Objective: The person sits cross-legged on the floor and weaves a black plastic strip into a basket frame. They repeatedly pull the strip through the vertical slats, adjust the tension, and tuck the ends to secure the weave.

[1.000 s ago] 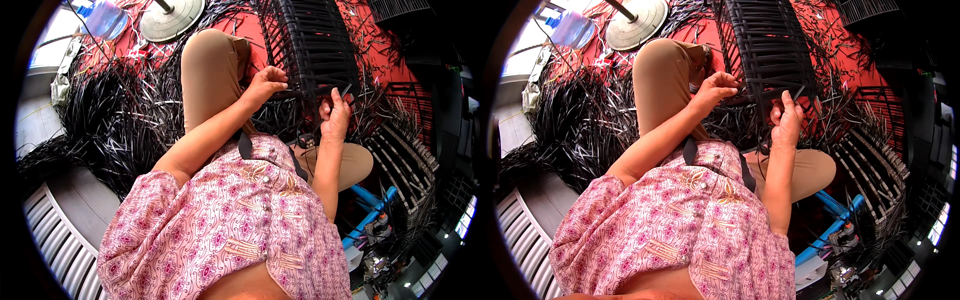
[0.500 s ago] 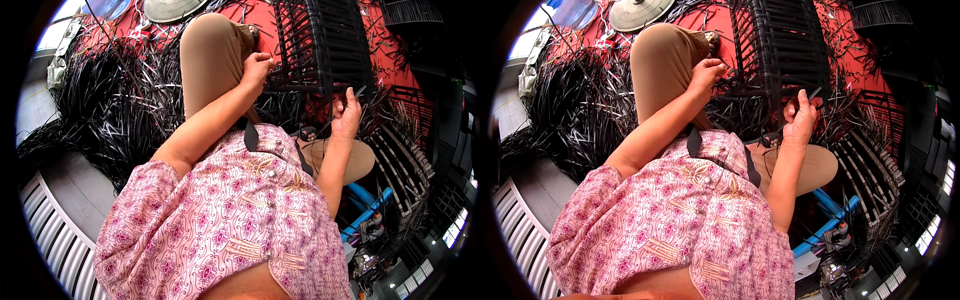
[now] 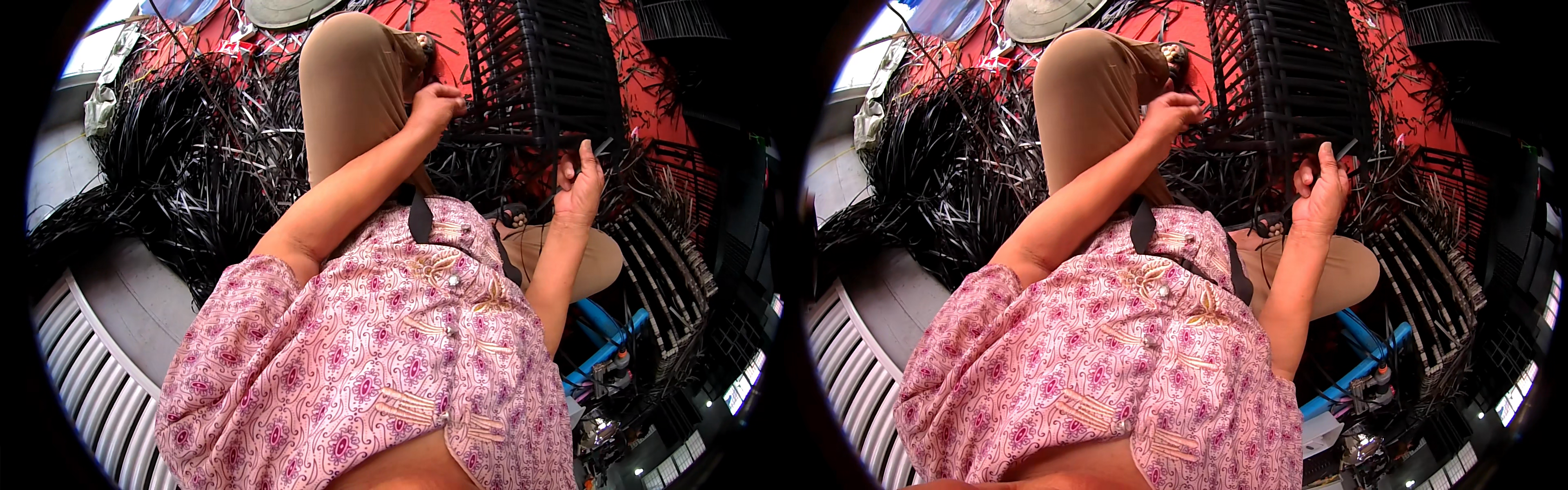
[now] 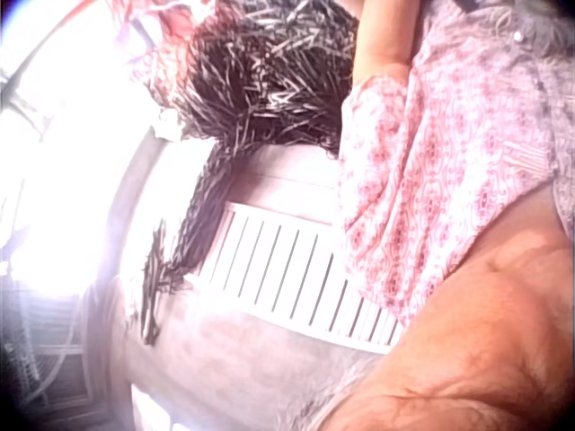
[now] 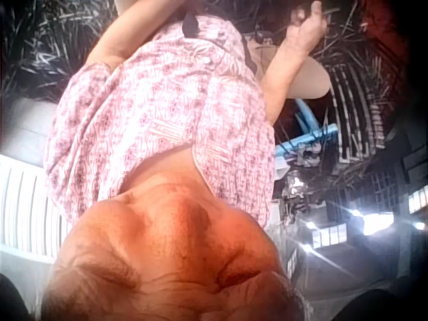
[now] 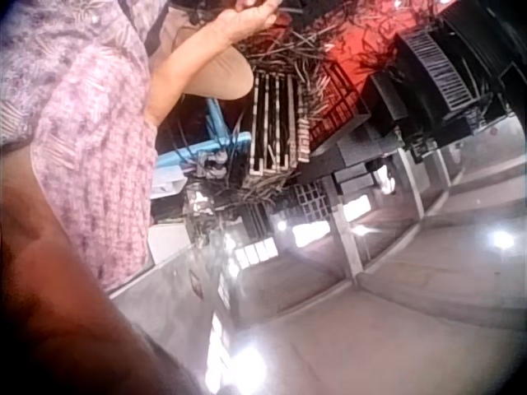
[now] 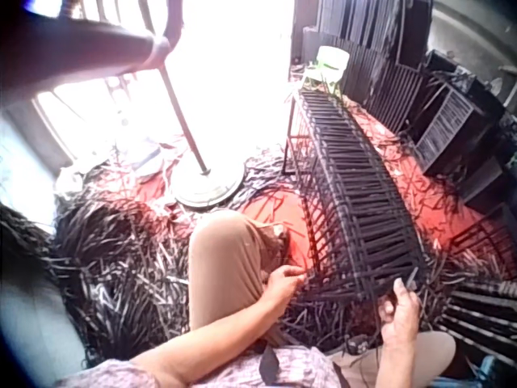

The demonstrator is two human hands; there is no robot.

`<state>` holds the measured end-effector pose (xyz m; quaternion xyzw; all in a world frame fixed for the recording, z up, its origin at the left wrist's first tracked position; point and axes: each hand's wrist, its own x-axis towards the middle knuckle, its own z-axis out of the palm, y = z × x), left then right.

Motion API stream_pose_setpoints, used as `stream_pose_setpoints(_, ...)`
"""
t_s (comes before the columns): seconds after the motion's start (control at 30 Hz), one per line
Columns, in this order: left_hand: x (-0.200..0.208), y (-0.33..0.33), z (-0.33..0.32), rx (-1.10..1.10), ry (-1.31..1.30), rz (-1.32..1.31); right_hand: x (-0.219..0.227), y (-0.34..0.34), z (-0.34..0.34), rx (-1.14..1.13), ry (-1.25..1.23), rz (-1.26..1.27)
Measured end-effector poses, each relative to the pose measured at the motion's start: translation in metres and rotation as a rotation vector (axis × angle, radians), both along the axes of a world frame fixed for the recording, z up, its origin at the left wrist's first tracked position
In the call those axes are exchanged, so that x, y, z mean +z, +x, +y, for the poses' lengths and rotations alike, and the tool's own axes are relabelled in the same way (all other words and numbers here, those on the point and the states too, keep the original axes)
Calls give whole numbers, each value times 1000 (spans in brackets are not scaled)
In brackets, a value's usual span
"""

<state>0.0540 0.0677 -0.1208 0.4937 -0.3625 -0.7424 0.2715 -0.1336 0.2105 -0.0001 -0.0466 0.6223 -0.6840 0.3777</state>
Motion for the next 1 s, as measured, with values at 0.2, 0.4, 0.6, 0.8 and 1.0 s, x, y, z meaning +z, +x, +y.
stream_pose_setpoints(0.2,-47,-21,31,-415,9,-175,-3,-3,2,4,-18,-11)
stream_pose_setpoints(0.4,-75,-27,34,-479,-83,-207,1,3,2,2,-24,11)
stream_pose_setpoints(0.6,-118,-45,45,-428,-64,-460,3,6,1,-19,-31,11)
stream_pose_setpoints(0.8,-145,-67,70,-449,9,-530,-5,0,0,11,-35,-19)
stream_pose_setpoints(1.0,-152,-54,64,-435,-94,-489,7,5,-1,-20,-24,-8)
